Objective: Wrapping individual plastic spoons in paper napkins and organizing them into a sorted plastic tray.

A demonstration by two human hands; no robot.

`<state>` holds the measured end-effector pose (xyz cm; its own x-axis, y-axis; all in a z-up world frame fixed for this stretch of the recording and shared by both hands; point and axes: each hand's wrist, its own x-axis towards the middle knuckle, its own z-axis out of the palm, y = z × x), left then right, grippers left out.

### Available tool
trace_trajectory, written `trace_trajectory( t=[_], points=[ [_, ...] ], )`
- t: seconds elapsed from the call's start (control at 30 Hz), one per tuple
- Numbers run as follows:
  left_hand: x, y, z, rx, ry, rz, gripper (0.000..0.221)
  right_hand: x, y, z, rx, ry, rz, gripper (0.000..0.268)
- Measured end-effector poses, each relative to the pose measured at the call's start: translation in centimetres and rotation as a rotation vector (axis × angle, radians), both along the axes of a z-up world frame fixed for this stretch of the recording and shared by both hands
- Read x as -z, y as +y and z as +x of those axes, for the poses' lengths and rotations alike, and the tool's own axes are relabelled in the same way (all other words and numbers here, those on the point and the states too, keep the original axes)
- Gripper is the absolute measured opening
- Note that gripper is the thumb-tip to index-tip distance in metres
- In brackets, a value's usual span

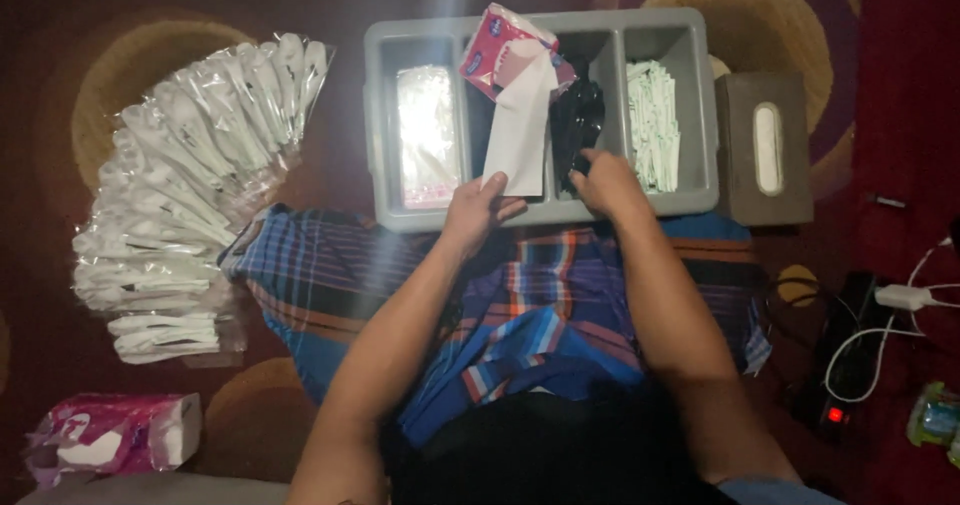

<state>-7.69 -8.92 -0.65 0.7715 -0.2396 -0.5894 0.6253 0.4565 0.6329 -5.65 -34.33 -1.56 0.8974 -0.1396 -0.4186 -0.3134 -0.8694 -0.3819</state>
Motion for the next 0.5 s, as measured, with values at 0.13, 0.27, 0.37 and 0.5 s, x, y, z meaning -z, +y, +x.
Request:
trace_trajectory(
  t=[0.13, 0.27, 0.37, 0.5],
  points=[
    [0.2, 0.1, 0.1, -0.037, 0.009, -0.026, 0.053, -1.3, 1.4, 0.5, -0.020, 0.046, -0.045, 0.050],
    [0.2, 0.0, 0.1, -0.024, 0.005, -0.021, 0.052, -3.4, 2.1, 0.1, -0.034, 0.027, -0.057, 0.047],
    [0.4, -0.1, 0.2, -0.008, -0.010, -0.009, 0.050, -1.8, 1.0, -0.3, -0.055, -0.115, -0.041, 0.040],
    [0.4, 0.0, 0.1, -0.011, -0.004, -0.006, 0.052, -4.7, 1.2, -1.8, 0.033, -0.394, 0.080, 0.021]
  ],
)
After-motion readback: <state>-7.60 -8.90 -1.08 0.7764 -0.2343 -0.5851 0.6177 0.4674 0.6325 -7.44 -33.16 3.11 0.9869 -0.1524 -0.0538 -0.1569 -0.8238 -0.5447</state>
